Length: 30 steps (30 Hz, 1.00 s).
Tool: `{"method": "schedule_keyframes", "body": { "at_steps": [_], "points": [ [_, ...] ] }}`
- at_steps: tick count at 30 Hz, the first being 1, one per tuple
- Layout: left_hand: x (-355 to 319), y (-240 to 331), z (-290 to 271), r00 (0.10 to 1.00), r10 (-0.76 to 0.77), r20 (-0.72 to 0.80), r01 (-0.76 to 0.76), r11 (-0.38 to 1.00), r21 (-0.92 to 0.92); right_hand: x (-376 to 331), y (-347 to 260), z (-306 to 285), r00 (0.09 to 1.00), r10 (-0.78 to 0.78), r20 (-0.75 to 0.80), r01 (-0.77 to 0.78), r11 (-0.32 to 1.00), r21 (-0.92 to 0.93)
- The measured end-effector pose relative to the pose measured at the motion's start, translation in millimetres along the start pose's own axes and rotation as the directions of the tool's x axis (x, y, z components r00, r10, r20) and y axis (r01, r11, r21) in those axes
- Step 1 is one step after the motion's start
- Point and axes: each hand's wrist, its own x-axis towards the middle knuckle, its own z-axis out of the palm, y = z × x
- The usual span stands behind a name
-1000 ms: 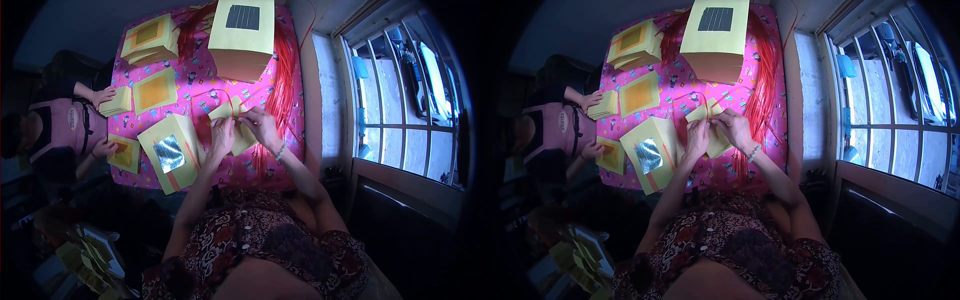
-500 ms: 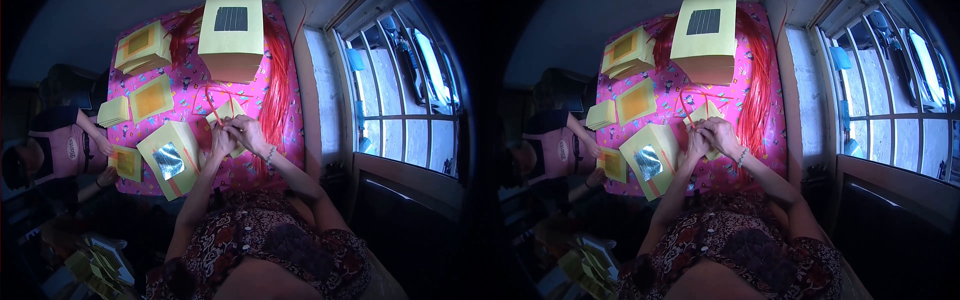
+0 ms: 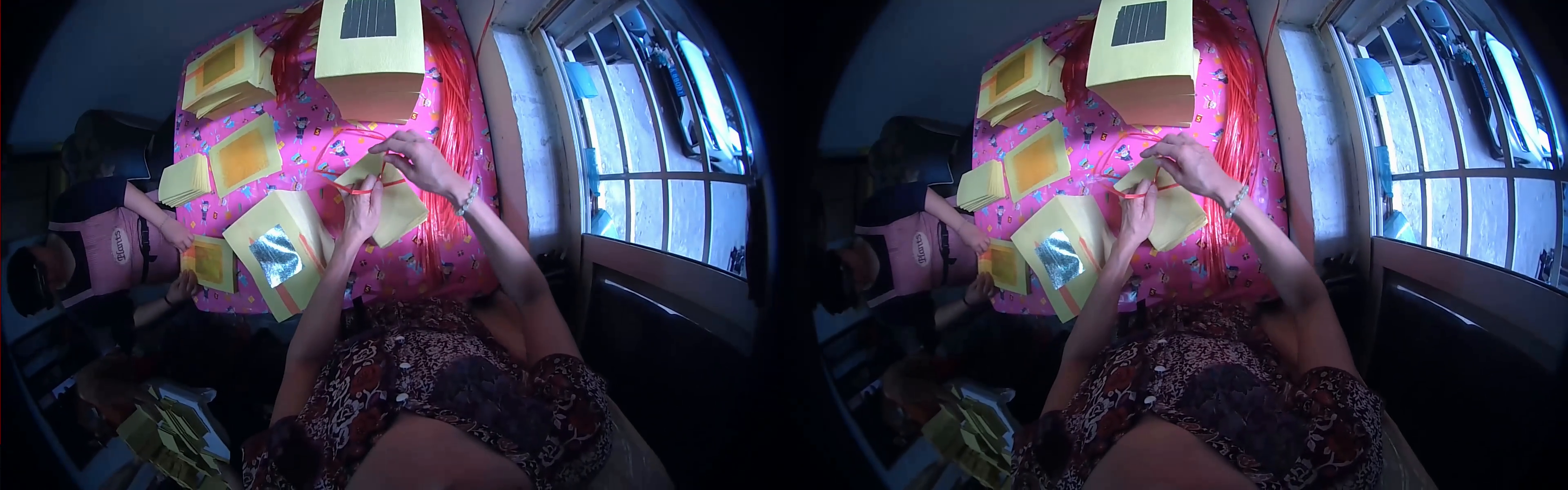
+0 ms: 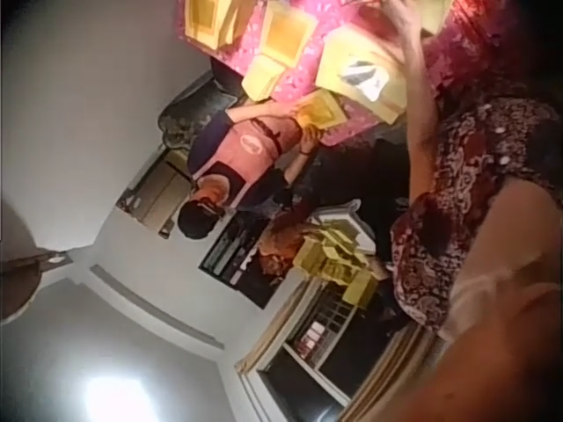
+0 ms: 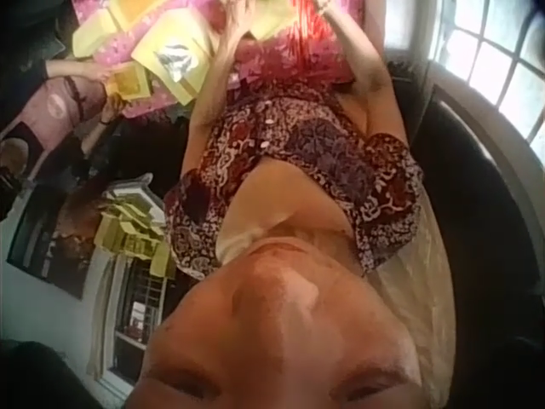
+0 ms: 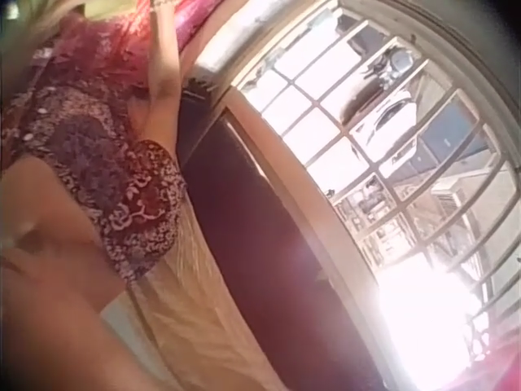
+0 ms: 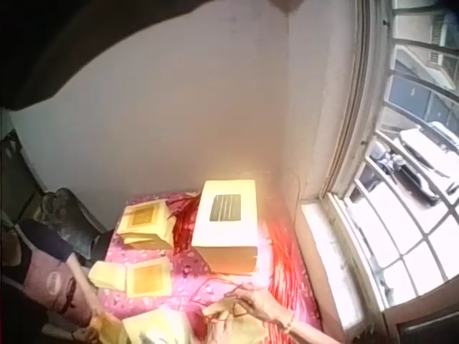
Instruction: Bundling and tying stacks of yellow paper sheets with red ribbons.
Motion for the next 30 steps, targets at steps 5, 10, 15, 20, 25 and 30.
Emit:
{"method": "schedule_keyframes", "body": {
  "at_steps": [5,10,15,20,25,30],
  "points": [
    [2,13,-5,0.994,-0.084,0.071,0.094,0.985,-0.147,2,25,-2,0.958,-0.205,0.199,0.284,0.762,-0.582],
    [-1,2,-5,0.997,-0.064,0.034,0.068,0.988,-0.139,-14,18,-8,0.986,-0.110,0.125,0.160,0.837,-0.524],
    [-2,2,-5,0.954,0.204,-0.218,-0.183,0.977,0.114,-78,3,15,0.997,0.078,-0.024,-0.079,0.861,-0.503],
    [-8,-8,2,0.957,-0.010,-0.288,-0.057,0.973,-0.224,-115,-29,50,0.944,0.251,-0.216,-0.314,0.885,-0.344],
    [-1,-2,-4,0.959,-0.035,-0.281,-0.009,0.988,-0.155,-124,-42,75,0.817,0.537,-0.210,-0.562,0.823,-0.079],
    [3,2,-10,0.971,-0.014,-0.239,0.007,0.999,-0.032,-142,-14,104,0.790,0.552,-0.267,-0.548,0.831,0.095]
  ]
}}
